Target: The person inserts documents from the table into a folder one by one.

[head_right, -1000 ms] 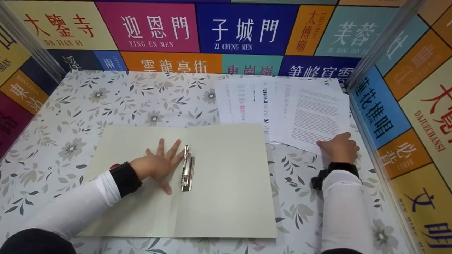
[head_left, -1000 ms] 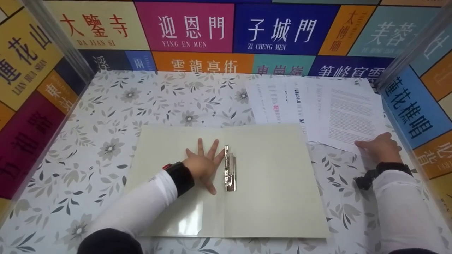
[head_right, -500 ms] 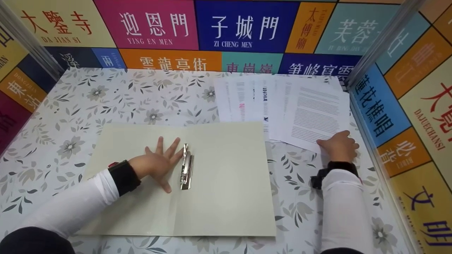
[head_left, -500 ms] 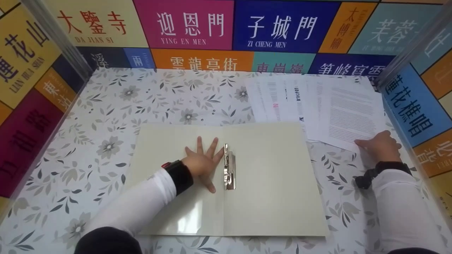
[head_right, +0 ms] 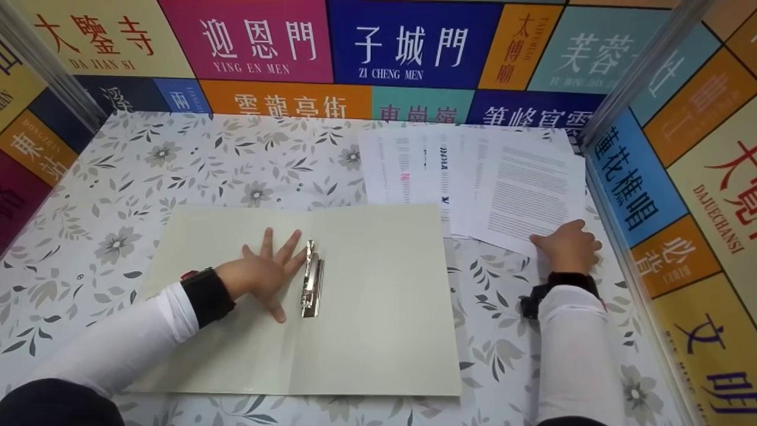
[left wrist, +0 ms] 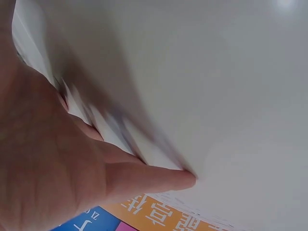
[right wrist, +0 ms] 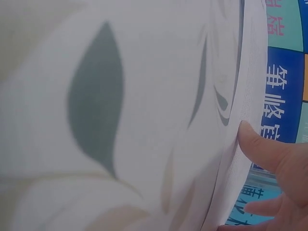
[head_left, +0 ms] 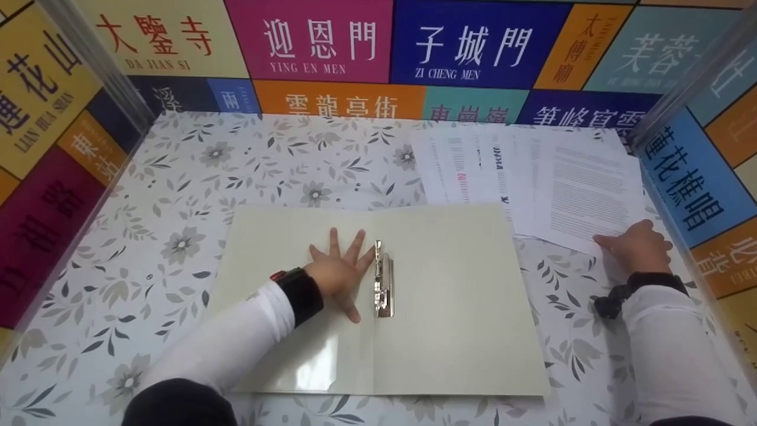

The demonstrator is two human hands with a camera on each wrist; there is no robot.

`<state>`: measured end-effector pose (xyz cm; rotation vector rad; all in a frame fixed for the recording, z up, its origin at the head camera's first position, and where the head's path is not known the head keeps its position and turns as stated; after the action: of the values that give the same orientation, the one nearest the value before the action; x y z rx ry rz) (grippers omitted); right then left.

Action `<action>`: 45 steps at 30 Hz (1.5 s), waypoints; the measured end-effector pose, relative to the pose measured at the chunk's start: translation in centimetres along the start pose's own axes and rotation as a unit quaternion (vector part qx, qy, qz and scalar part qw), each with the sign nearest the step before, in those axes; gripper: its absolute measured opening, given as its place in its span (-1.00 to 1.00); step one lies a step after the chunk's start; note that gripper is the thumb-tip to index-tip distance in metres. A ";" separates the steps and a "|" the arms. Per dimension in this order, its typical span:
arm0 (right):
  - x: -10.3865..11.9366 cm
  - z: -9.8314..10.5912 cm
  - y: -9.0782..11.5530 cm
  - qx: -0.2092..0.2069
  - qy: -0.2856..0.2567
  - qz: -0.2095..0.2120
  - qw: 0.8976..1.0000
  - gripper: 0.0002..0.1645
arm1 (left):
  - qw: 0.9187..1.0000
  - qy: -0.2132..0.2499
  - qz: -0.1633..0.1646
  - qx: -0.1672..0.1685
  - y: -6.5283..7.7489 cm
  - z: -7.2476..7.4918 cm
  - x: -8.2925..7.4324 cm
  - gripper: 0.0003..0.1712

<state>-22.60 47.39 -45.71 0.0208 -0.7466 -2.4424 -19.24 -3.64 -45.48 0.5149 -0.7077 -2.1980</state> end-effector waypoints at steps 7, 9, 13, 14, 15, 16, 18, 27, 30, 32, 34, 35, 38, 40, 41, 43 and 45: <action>0.2 0.1 -0.2 -0.018 0.013 0.013 1.000 0.29 | 1.000 0.006 0.004 0.002 0.0 -0.1 0.2 0.58; 0.2 0.0 -0.3 -0.020 0.014 0.016 1.000 0.28 | 1.000 0.008 0.004 0.002 0.0 -0.1 0.2 0.58; 0.3 -0.1 -0.4 -0.025 0.005 0.028 0.999 0.24 | 1.000 -0.002 0.001 0.001 0.0 -0.1 0.2 0.58; 0.3 -0.2 -0.4 -0.025 -0.001 0.030 0.999 0.23 | 1.000 -0.005 0.000 0.000 0.0 -0.1 0.2 0.58; 0.4 -0.2 -0.4 -0.026 -0.007 0.030 0.999 0.23 | 1.000 -0.009 -0.001 0.000 -0.1 -0.1 0.2 0.58; 0.4 -0.2 -0.4 -0.027 -0.012 0.030 0.999 0.23 | 1.000 -0.011 -0.003 -0.001 -0.1 -0.1 0.2 0.58; 0.4 -0.2 -0.3 -0.031 -0.022 0.029 0.999 0.24 | 1.000 -0.015 -0.005 -0.002 -0.1 -0.1 0.2 0.58; 0.3 0.0 0.3 -0.045 -0.027 0.028 0.998 0.31 | 1.000 0.000 -0.008 -0.003 0.0 -0.3 0.1 0.58; 0.0 0.0 0.3 -0.032 -0.017 0.014 0.999 0.35 | 1.000 0.002 -0.008 -0.002 0.0 -0.2 0.0 0.57; -0.2 0.0 0.2 -0.027 -0.016 0.008 0.999 0.37 | 1.000 0.001 -0.008 -0.002 0.0 -0.2 0.0 0.57; -0.4 0.1 0.2 -0.027 -0.024 0.007 0.999 0.40 | 1.000 -0.003 -0.009 -0.002 0.0 -0.1 0.0 0.56; -0.4 0.1 0.2 -0.028 -0.029 0.007 0.999 0.41 | 1.000 -0.003 -0.009 -0.002 0.0 0.0 0.0 0.56; -0.5 0.2 0.2 -0.031 -0.046 0.006 0.998 0.44 | 1.000 -0.005 -0.006 0.000 -0.1 0.0 0.0 0.55; -0.5 0.2 0.3 -0.033 -0.048 0.006 0.998 0.44 | 1.000 -0.005 -0.004 0.002 -0.2 -0.1 0.1 0.56; -0.6 0.2 0.3 -0.034 -0.047 0.006 0.998 0.43 | 1.000 -0.006 -0.004 0.002 -0.3 -0.1 0.1 0.56; -0.6 0.1 0.4 -0.039 -0.041 0.013 0.998 0.39 | 1.000 -0.007 -0.001 0.004 -0.3 -0.2 0.1 0.56; -0.6 0.1 0.4 -0.045 -0.037 0.022 0.998 0.34 | 1.000 -0.006 0.001 0.005 -0.4 -0.2 0.1 0.56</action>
<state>-21.92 47.44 -45.53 -0.1192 -0.6602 -2.4442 -19.36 -3.56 -45.91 0.5070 -0.7252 -2.1982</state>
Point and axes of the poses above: each hand's wrist, its own y-axis away from the middle knuckle, its own z-axis out of the back of the hand, x = y × z, the point moved 5 cm from there along -y, towards the middle knuckle, and after that the axes turned 15 degrees about -z, right-handed, at the moved point
